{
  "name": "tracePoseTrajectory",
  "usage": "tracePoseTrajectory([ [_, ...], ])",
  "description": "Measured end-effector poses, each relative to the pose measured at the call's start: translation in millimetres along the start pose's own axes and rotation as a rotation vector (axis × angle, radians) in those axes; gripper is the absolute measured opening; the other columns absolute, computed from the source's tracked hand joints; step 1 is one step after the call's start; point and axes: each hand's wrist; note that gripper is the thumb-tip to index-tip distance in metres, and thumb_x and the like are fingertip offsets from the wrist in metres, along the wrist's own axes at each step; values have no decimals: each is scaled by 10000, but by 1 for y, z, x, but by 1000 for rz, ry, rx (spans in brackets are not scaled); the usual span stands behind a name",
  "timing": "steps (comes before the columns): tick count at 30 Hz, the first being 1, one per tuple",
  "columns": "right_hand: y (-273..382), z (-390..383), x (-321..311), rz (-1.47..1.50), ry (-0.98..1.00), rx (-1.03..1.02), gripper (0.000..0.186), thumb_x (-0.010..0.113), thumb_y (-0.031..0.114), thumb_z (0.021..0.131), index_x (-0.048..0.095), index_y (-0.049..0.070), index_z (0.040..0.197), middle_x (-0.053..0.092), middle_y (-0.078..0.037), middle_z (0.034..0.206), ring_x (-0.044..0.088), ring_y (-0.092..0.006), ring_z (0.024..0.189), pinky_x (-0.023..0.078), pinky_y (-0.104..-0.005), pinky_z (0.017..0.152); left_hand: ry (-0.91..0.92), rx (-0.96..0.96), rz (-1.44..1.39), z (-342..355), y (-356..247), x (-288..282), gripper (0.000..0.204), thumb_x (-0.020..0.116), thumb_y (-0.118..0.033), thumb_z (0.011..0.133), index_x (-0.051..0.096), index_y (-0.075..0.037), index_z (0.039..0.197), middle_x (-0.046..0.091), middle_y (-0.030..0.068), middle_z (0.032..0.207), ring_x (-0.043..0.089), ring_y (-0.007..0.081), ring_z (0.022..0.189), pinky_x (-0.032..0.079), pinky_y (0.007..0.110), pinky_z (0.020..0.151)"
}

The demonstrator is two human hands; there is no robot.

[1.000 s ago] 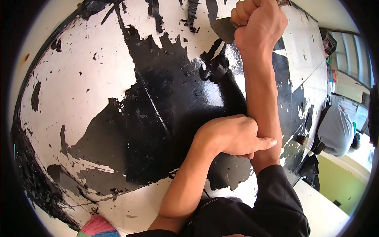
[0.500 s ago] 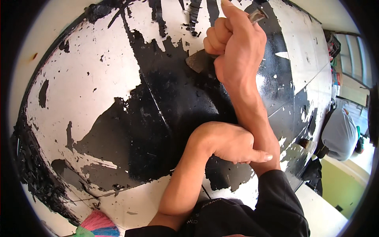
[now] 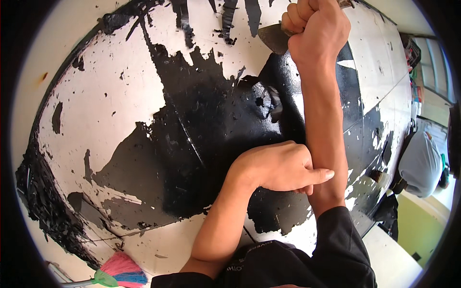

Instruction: The person uses a scraper to peel off black adhesive material from white floor tiles, occasionally using their hands to pull away loosened pieces.

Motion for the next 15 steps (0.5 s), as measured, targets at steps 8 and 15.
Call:
tracePoseTrajectory([
  [8, -6, -56, 35, -43, 110, 228, 439, 600, 203, 994, 395, 147, 610, 337, 28, 491, 297, -105, 403, 230, -314, 398, 58, 58, 33, -6, 15, 7, 668, 577, -580, 1006, 762, 37, 828, 738, 122, 764, 702, 220, 721, 545, 338, 718],
  [15, 4, -84, 33, -120, 223, 290, 489, 569, 150, 1005, 293, 131, 602, 247, 31, 535, 196, -104, 459, 164, -331, 464, 262, -45, 202, -8, 1, -4, 708, 567, -647, 990, 764, 20, 859, 698, 100, 725, 652, 168, 712, 512, 326, 696],
])
Point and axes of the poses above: each hand's wrist, its own z-axis towards the middle knuckle, its own x-axis out of the palm, y = z × x
